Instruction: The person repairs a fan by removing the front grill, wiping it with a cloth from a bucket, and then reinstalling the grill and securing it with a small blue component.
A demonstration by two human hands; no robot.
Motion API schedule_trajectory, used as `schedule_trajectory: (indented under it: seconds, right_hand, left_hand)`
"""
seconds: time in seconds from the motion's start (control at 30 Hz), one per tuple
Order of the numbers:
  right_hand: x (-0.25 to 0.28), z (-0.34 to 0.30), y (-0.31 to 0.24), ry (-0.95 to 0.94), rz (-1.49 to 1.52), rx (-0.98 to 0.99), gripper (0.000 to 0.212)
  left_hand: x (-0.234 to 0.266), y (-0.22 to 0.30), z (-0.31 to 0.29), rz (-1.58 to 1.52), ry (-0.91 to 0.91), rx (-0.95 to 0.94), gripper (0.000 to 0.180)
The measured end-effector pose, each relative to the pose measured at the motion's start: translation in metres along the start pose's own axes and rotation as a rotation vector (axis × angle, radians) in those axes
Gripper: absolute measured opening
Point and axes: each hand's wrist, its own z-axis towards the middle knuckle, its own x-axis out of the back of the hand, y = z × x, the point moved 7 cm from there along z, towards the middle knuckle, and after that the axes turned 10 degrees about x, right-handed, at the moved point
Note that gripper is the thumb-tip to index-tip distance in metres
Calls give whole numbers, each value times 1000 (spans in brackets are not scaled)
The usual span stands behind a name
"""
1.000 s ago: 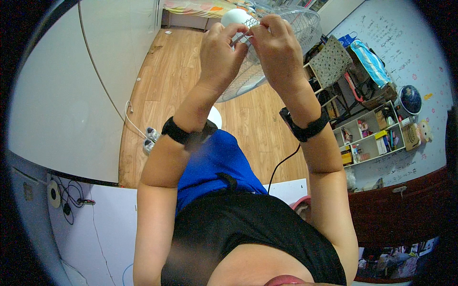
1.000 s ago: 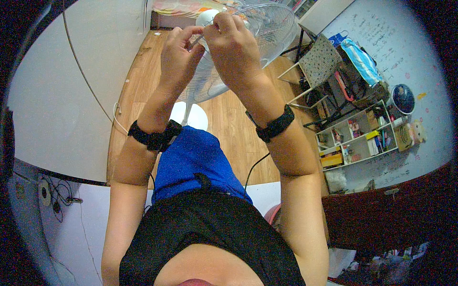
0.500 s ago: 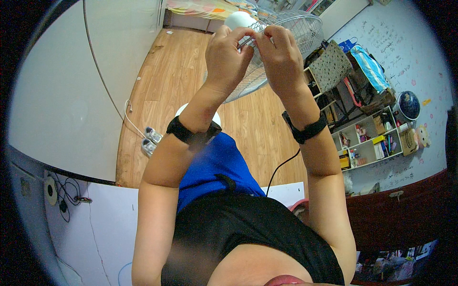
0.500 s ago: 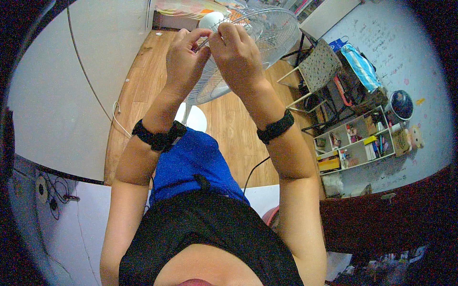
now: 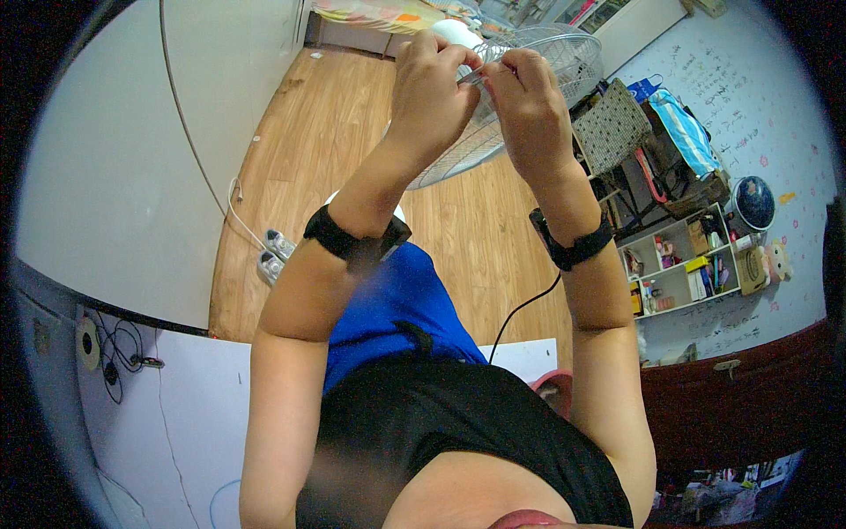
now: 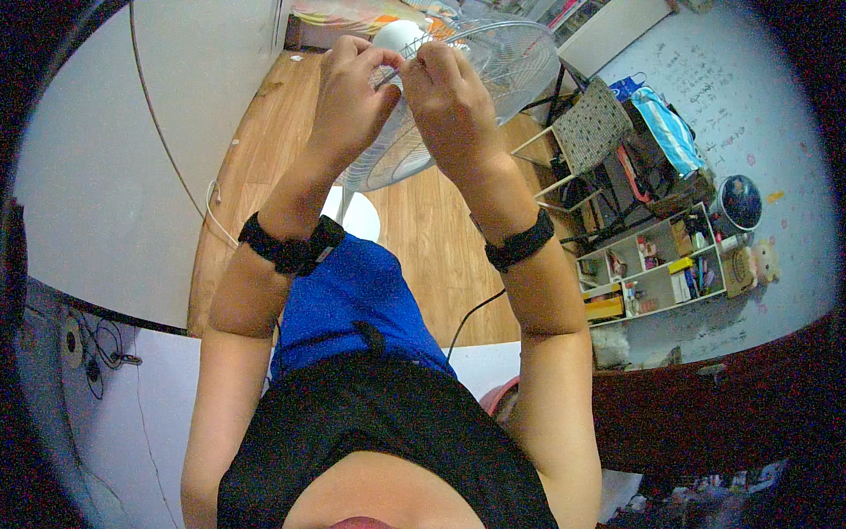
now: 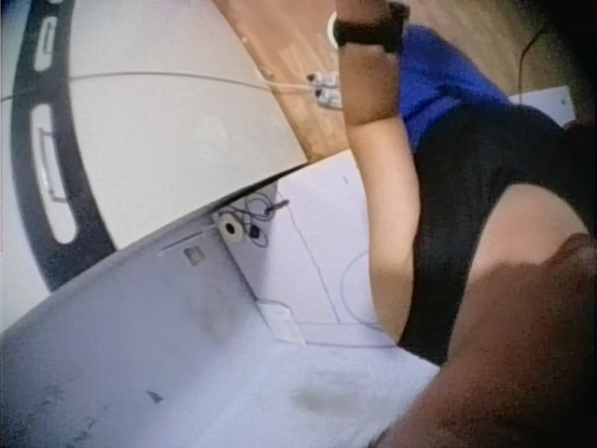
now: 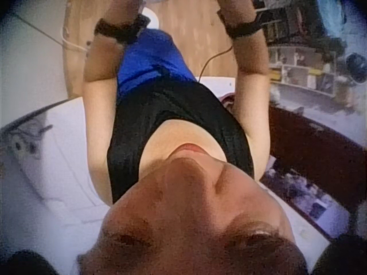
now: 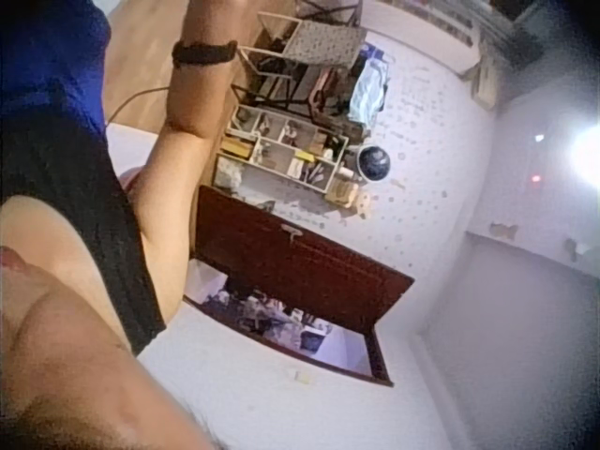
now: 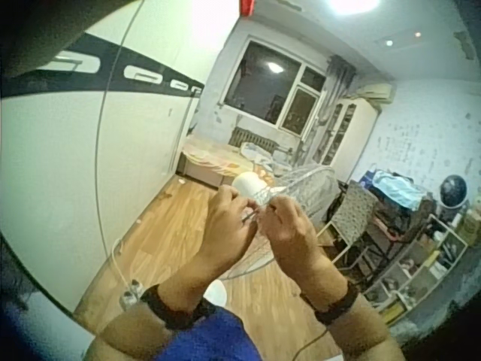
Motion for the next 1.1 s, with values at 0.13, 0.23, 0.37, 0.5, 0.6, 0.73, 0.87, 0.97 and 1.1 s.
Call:
schedule_trajectory:
  seconds: [0.13,0.23,0.37,0.5,0.6,0.73,0.87,0.97,1.1]
  right_hand:
    - [1,3,1,16,-44,25,15]
    - [-1,3,1,39,-59,40,15]
    - [-4,3,2,75,-49,49,14]
    - [-6,-2,3,117,-35,70,14]
    - [-5,-2,4,142,-38,72,14]
    - [-5,3,2,106,-58,87,13]
    - [-6,3,2,76,-42,125,13]
    - [-11,3,5,41,0,137,11]
    - [-10,5,8,55,66,129,10]
  left_hand:
    - [-4,1,2,3,-17,0,24]
    - [-4,1,3,4,-11,27,24]
    - [-2,3,3,54,20,3,24]
    - [-5,2,3,42,3,30,24]
    - [-6,2,2,30,3,16,23]
    - [-6,1,6,42,2,11,22]
    - [-6,3,6,28,6,20,24]
    - [-6,3,4,28,2,14,25]
    - [-4,2,4,19,-8,-5,26]
